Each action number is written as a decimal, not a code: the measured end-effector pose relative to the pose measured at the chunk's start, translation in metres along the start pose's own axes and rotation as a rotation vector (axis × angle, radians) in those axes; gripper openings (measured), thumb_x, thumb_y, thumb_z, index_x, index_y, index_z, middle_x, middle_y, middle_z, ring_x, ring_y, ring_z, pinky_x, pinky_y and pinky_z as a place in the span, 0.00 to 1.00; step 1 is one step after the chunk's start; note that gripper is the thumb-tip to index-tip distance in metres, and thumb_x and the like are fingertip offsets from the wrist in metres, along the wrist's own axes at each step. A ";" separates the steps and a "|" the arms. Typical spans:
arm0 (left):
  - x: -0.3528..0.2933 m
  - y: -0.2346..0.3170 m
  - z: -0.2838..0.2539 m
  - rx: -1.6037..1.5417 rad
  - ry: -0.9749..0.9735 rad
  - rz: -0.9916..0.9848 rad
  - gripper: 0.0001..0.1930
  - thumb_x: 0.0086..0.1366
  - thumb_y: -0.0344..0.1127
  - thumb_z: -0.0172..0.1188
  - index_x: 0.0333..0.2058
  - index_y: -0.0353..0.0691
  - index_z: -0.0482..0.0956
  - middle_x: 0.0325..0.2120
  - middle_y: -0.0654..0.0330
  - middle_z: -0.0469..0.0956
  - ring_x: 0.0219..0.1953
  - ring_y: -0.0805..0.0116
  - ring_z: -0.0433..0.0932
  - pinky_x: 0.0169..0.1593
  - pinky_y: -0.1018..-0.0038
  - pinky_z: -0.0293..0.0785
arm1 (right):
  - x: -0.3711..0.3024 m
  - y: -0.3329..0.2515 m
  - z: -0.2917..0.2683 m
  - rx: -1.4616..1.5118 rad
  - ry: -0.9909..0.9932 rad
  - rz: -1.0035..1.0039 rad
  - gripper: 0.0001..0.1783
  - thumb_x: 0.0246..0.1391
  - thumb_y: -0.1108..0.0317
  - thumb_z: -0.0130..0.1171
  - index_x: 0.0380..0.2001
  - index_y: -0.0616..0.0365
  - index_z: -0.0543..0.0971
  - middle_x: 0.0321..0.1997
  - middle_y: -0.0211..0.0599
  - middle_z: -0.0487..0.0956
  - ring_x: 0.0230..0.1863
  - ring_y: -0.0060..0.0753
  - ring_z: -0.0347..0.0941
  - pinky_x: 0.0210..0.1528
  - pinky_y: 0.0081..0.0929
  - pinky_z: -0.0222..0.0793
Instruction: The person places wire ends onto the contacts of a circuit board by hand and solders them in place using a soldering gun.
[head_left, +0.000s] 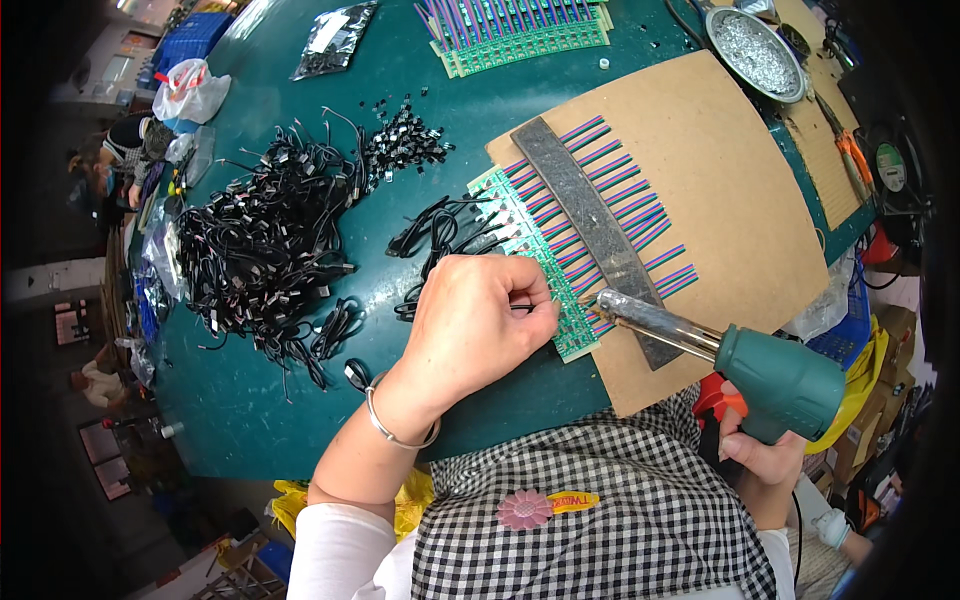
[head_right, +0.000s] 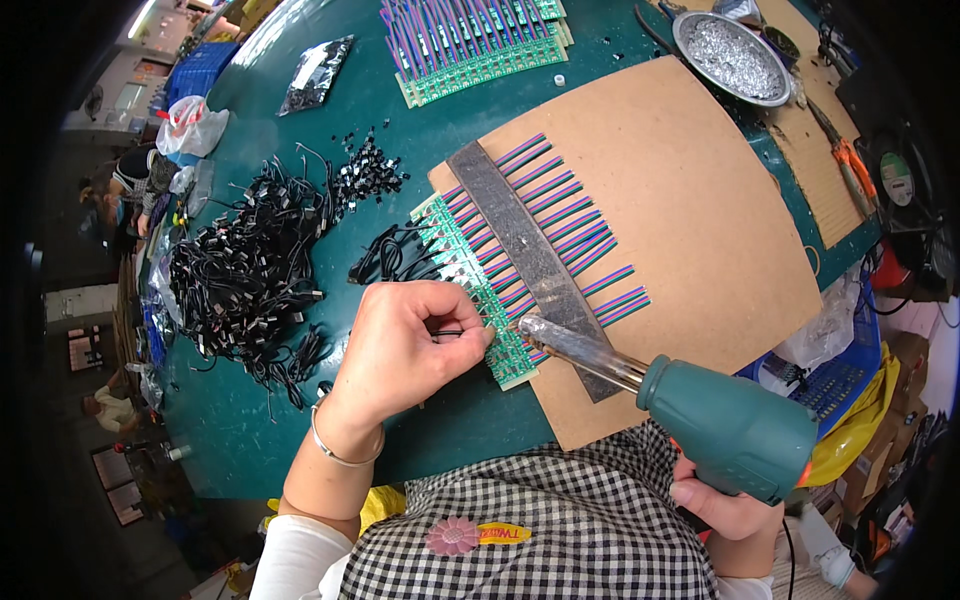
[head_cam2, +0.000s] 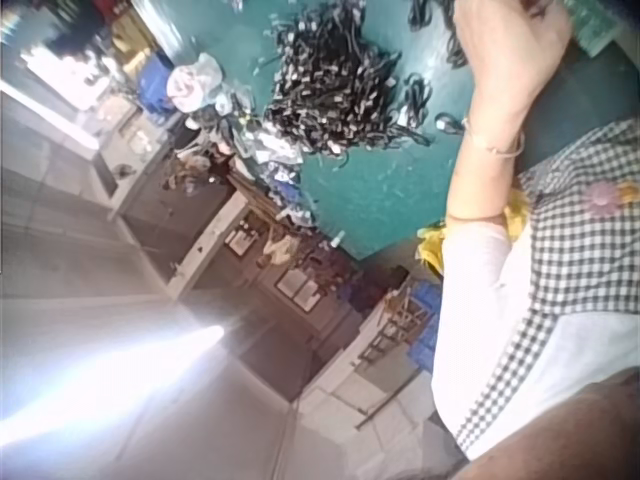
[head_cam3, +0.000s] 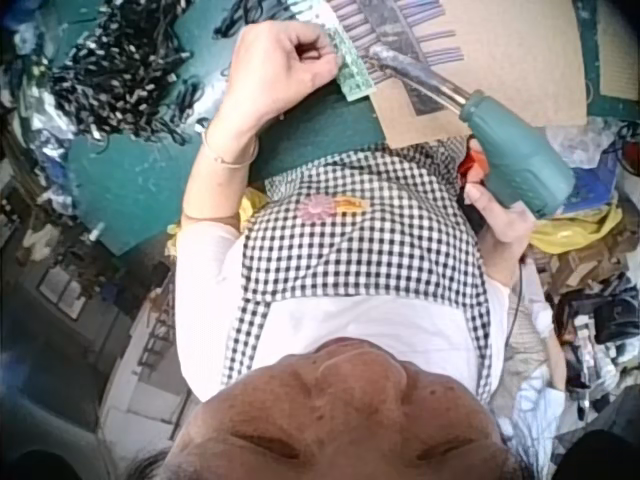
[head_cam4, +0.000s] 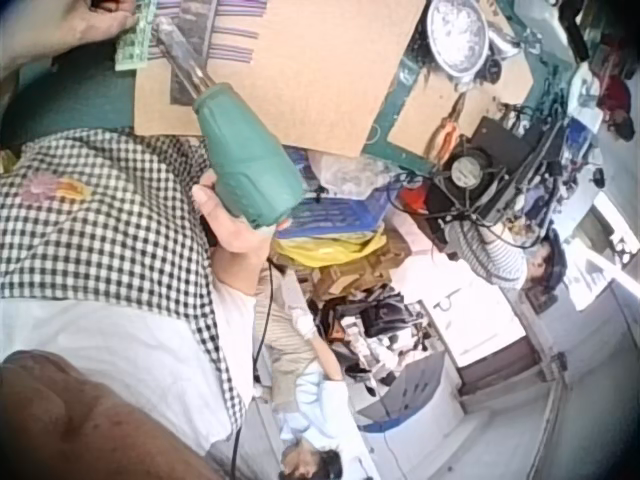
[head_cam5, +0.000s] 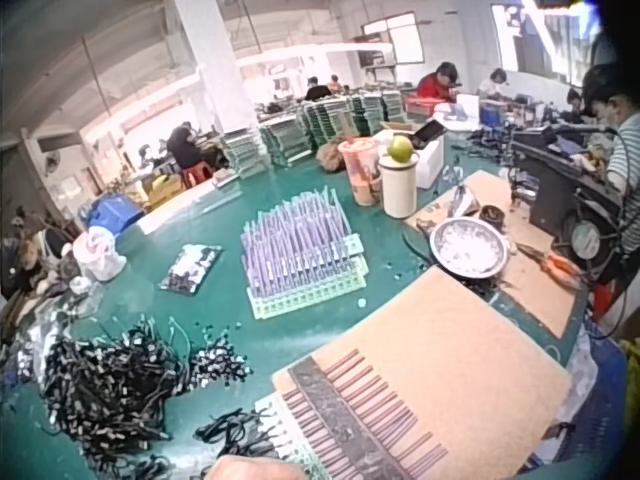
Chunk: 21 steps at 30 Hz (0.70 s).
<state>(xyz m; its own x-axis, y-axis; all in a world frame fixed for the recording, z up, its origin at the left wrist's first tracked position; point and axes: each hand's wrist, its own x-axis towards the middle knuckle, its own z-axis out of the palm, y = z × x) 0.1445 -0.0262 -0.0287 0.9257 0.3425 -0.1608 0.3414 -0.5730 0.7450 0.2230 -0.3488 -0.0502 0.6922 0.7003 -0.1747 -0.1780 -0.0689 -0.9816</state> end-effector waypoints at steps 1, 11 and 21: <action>0.001 0.000 0.000 0.001 -0.001 0.000 0.06 0.47 0.26 0.64 0.17 0.35 0.75 0.10 0.65 0.69 0.15 0.83 0.63 0.21 0.82 0.62 | 0.001 -0.003 0.004 0.022 0.044 0.033 0.32 0.37 0.75 0.69 0.47 0.75 0.67 0.38 0.50 0.74 0.19 0.27 0.71 0.18 0.21 0.70; 0.001 -0.001 0.001 -0.020 -0.004 -0.027 0.06 0.46 0.26 0.64 0.16 0.35 0.75 0.10 0.67 0.69 0.15 0.84 0.64 0.21 0.82 0.63 | 0.007 -0.004 0.015 -0.087 0.020 0.100 0.28 0.38 0.74 0.66 0.45 0.70 0.68 0.21 0.39 0.73 0.18 0.27 0.68 0.20 0.21 0.67; 0.001 -0.001 0.001 -0.006 0.005 -0.020 0.06 0.45 0.26 0.63 0.16 0.35 0.75 0.10 0.66 0.69 0.15 0.83 0.64 0.21 0.82 0.63 | 0.017 -0.019 0.018 0.216 0.158 0.091 0.35 0.35 0.78 0.66 0.49 0.74 0.64 0.41 0.54 0.74 0.21 0.30 0.72 0.21 0.21 0.71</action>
<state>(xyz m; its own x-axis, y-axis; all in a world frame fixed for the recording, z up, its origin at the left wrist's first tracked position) 0.1455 -0.0254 -0.0303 0.9178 0.3575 -0.1727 0.3590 -0.5615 0.7456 0.2260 -0.3229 -0.0334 0.7636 0.5778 -0.2882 -0.3780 0.0381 -0.9250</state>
